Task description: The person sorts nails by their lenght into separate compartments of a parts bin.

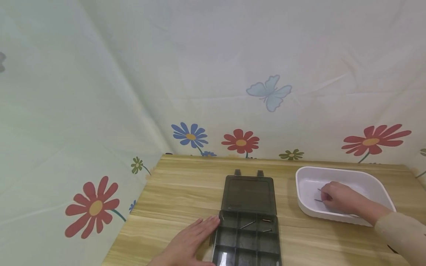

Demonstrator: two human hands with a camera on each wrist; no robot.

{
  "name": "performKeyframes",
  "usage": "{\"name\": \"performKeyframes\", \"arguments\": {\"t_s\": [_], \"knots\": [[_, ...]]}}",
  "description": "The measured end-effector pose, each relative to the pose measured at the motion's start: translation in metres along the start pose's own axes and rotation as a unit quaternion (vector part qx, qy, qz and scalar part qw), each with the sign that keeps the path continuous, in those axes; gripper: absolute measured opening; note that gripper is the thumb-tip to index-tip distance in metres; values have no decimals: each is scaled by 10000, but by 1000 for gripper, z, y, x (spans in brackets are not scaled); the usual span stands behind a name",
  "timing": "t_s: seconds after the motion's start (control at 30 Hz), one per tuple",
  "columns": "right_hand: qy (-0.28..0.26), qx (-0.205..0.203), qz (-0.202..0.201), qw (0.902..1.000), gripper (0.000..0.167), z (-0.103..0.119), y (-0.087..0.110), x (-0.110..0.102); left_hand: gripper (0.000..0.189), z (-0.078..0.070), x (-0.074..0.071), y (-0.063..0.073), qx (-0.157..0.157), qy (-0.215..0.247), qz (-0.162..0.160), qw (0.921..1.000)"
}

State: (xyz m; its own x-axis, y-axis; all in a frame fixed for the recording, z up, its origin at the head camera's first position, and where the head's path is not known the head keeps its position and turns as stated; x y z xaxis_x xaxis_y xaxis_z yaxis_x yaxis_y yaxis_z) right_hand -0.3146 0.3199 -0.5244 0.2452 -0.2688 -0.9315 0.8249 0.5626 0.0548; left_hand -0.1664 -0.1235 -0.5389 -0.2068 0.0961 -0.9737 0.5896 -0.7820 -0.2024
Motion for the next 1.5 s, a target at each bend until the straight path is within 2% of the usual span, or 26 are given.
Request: {"name": "performKeyframes", "arguments": {"t_s": [0.2,0.4,0.5,0.63,0.77,0.83,1.03,1.13,1.23,1.5], "knots": [[-33,-161,-204,9997,27,3,1,-1,118,-1,0,-1,55,-141,-12,9999],[-164,220,-319,9991,19,5,-2,-10,118,-1,0,-1,53,-97,16,9999],[-194,201,-436,9987,17,13,-4,-17,117,0,0,-2,45,-73,43,10000],[-39,-351,-1014,9942,20,33,-8,-32,115,0,-1,-2,53,-66,49,10000],[196,-946,-1588,9826,27,59,-11,-47,114,1,0,-2,27,-103,94,9999],[200,-1028,-1648,9807,28,71,-14,-51,114,1,0,-2,13,-145,121,9998],[101,-1655,-2013,9654,38,110,-17,-57,115,1,1,-1,24,-222,134,9997],[33,-1990,-2064,9580,40,129,-19,-54,114,0,0,-1,9,-189,139,9997],[-91,-2153,-1991,9560,39,146,-23,-49,113,1,1,-1,-34,-117,168,9998],[-827,-2139,-1360,9638,28,181,-39,-28,113,1,2,0,-45,-125,172,9998]]}}
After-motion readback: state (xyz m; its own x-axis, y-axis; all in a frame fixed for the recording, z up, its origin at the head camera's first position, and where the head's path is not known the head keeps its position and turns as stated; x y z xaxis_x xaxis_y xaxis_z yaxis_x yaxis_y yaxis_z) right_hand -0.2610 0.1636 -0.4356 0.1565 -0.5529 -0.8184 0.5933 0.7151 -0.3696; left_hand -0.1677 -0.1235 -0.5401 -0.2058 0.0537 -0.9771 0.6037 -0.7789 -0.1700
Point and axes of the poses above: each hand's wrist, its own y-axis away from the middle knuckle, its own x-axis out of the palm, z = x × y, the point moved 8 cm from there along -y, towards the middle knuckle, and after that the axes turned 2 degrees about -y, right-handed, at the moved point
